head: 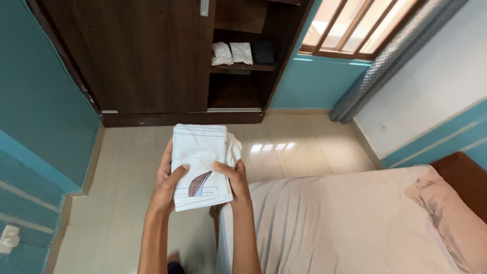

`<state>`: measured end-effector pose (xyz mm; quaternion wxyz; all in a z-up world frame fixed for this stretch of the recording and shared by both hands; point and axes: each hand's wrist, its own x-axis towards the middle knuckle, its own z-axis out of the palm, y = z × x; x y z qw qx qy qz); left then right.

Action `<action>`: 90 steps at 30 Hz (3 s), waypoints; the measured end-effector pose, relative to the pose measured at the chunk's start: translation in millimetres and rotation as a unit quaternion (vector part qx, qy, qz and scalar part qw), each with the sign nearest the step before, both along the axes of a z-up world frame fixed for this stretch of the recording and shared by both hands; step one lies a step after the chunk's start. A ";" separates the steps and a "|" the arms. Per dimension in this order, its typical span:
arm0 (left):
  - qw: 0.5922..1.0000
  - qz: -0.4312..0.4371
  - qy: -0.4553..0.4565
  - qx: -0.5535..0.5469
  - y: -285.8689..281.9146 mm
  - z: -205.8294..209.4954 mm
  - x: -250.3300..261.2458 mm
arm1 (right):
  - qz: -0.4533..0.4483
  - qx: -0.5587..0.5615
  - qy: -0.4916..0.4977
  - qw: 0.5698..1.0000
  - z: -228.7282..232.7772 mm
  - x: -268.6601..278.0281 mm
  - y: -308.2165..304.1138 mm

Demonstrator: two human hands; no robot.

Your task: The person picks up several folded items of clothing and a small yellow bag from a bed and places them onto a shelf inside a wooden wardrobe.

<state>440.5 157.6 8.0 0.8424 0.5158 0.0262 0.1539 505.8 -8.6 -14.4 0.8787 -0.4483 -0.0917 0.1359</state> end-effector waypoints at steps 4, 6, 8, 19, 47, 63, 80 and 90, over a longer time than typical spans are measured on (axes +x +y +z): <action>1.000 0.009 -0.007 0.008 28.6 -9.0 70.7 | 0.004 -0.014 0.017 1.000 -2.1 65.9 25.9; 1.000 0.004 -0.006 0.020 48.0 -8.2 111.4 | -0.003 -0.018 0.017 1.000 0.0 104.6 43.6; 0.999 0.001 0.001 0.032 68.5 -5.0 144.1 | -0.008 -0.022 0.025 0.999 1.1 136.2 63.3; 0.999 -0.014 0.011 0.052 173.9 34.5 343.4 | -0.021 -0.033 0.041 0.998 19.0 327.4 168.8; 0.974 -0.119 0.186 0.054 118.5 -135.5 895.2 | -0.124 -0.198 0.098 0.968 -115.6 842.9 90.8; 0.950 -0.124 0.244 0.153 134.9 -259.0 1107.5 | -0.044 -0.260 0.075 0.962 -231.0 1066.4 75.6; 0.961 0.080 0.238 0.120 134.5 -427.8 1206.8 | -0.147 -0.353 -0.020 0.924 -379.8 1203.3 145.5; 0.953 0.092 0.271 0.096 155.4 -506.5 1297.6 | -0.011 -0.277 0.026 0.960 -437.2 1303.8 179.6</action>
